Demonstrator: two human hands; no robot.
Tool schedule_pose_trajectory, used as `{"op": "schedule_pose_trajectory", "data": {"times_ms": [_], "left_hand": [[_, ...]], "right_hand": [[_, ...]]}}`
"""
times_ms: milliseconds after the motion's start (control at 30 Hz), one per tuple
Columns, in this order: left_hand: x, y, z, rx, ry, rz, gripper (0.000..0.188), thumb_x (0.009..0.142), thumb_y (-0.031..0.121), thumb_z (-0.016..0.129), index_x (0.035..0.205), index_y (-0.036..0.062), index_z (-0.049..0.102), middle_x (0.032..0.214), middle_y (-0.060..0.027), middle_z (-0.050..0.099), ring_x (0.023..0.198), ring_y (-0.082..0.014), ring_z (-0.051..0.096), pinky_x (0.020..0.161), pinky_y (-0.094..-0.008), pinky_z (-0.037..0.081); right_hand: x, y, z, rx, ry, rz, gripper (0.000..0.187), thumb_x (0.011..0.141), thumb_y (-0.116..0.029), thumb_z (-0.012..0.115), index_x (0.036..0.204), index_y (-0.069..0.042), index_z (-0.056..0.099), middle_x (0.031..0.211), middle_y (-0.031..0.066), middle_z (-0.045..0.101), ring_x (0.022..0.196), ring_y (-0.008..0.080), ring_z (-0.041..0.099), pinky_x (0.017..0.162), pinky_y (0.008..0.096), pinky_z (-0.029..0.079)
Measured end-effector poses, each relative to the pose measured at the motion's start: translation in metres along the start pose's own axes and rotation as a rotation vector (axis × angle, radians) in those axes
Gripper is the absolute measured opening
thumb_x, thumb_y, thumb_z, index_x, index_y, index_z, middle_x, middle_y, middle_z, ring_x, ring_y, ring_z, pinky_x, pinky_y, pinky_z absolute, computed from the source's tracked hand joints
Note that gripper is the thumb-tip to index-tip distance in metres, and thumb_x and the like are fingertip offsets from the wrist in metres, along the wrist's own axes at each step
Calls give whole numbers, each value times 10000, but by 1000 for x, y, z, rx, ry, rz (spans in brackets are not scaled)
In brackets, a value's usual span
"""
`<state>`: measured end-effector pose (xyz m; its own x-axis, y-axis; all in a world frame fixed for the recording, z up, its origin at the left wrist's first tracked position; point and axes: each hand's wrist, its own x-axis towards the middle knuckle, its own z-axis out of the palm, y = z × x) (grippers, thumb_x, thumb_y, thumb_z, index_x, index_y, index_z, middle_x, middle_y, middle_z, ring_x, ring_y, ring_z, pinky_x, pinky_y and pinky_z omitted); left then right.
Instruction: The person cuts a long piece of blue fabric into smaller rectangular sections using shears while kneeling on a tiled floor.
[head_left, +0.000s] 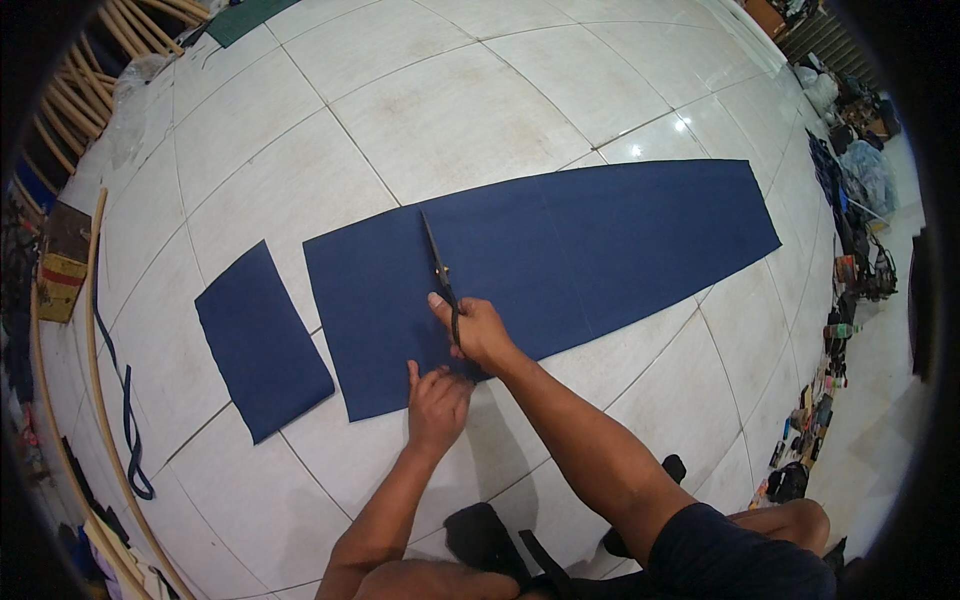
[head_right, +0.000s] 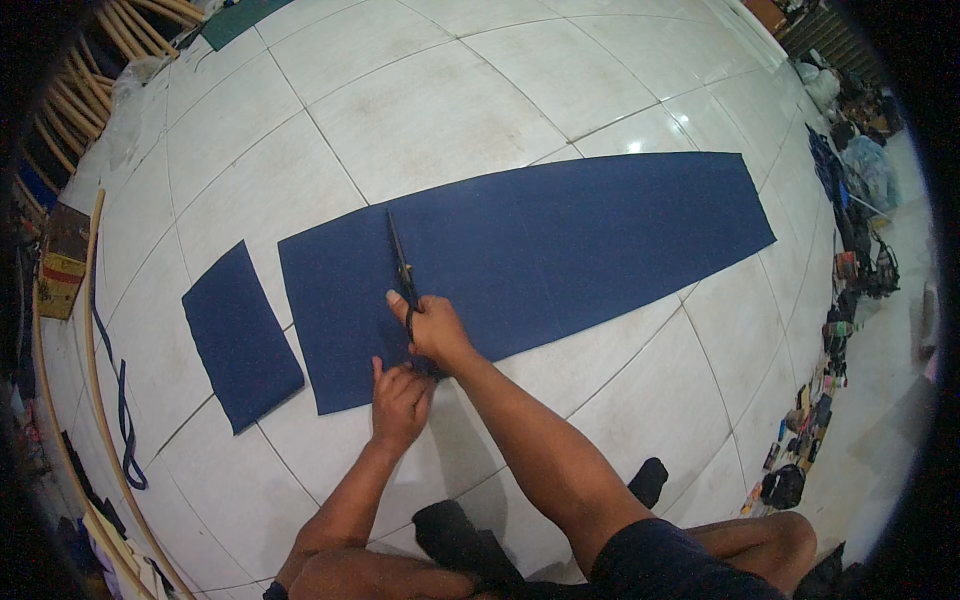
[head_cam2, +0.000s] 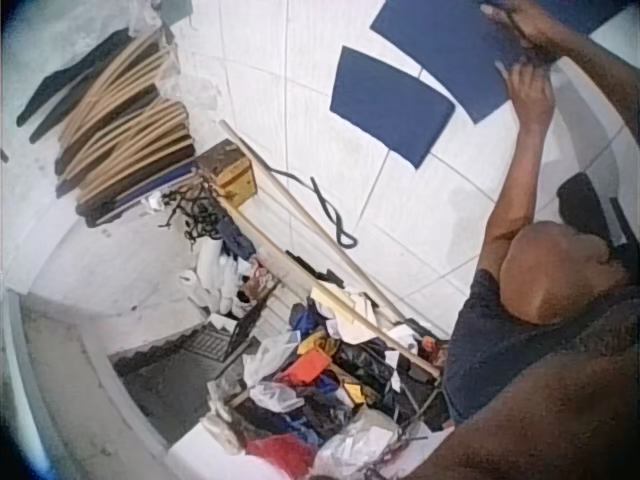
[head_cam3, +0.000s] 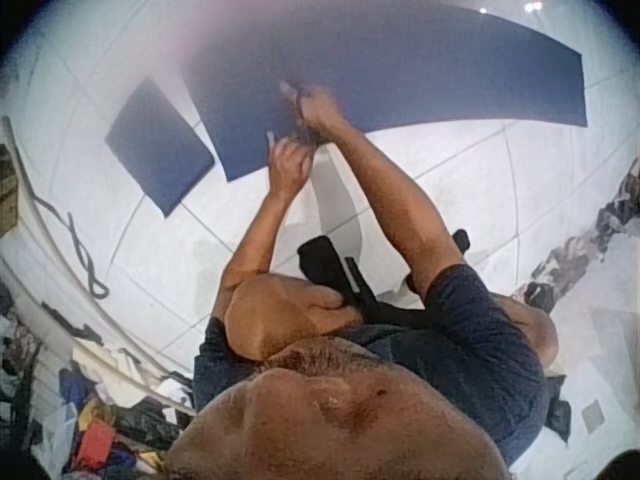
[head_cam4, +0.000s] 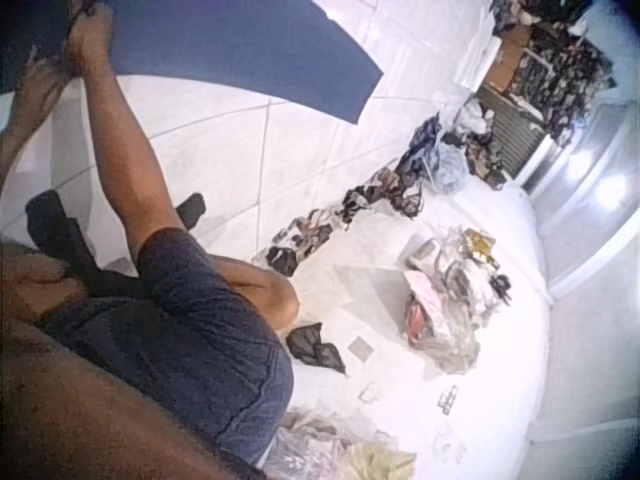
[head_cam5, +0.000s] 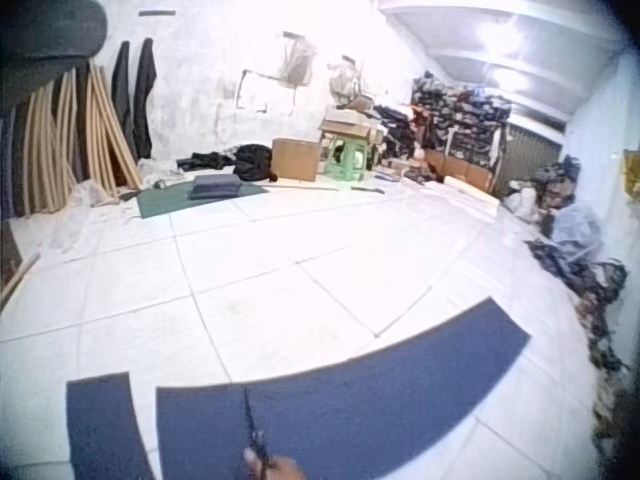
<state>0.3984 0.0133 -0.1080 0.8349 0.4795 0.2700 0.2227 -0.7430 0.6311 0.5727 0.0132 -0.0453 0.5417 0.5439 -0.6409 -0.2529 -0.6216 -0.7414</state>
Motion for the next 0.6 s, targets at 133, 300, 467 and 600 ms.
{"op": "schedule_pose_trajectory", "data": {"times_ms": [133,300,467,600], "left_hand": [[0,2,-1,5,22,12,50,853,93,722,895,90,750,951,-46,711,1101,-283,620,1194,-636,216],[-4,0,0,-20,17,9,183,845,148,746,1018,91,729,1134,-89,669,1158,-314,583,1189,-647,207],[19,20,-6,113,-11,-23,476,900,366,695,1310,129,651,1455,-168,512,1343,-400,474,1168,-673,194],[51,27,8,224,-187,-10,552,917,371,682,1427,187,579,1528,-150,470,1470,-389,347,1201,-659,125]], "right_hand": [[5,-13,1,4,-13,-31,587,939,-568,673,803,-2,593,615,38,528,496,127,542,438,281,444],[14,-15,-6,-13,-12,-89,530,950,-532,678,808,-30,585,620,29,513,509,121,521,458,281,439],[-42,13,-48,41,-9,-156,518,951,-524,678,823,-28,596,668,39,555,580,130,552,522,294,464],[-97,69,-90,121,59,-83,419,982,-424,668,831,-51,550,631,13,522,537,121,520,506,291,452]]}}
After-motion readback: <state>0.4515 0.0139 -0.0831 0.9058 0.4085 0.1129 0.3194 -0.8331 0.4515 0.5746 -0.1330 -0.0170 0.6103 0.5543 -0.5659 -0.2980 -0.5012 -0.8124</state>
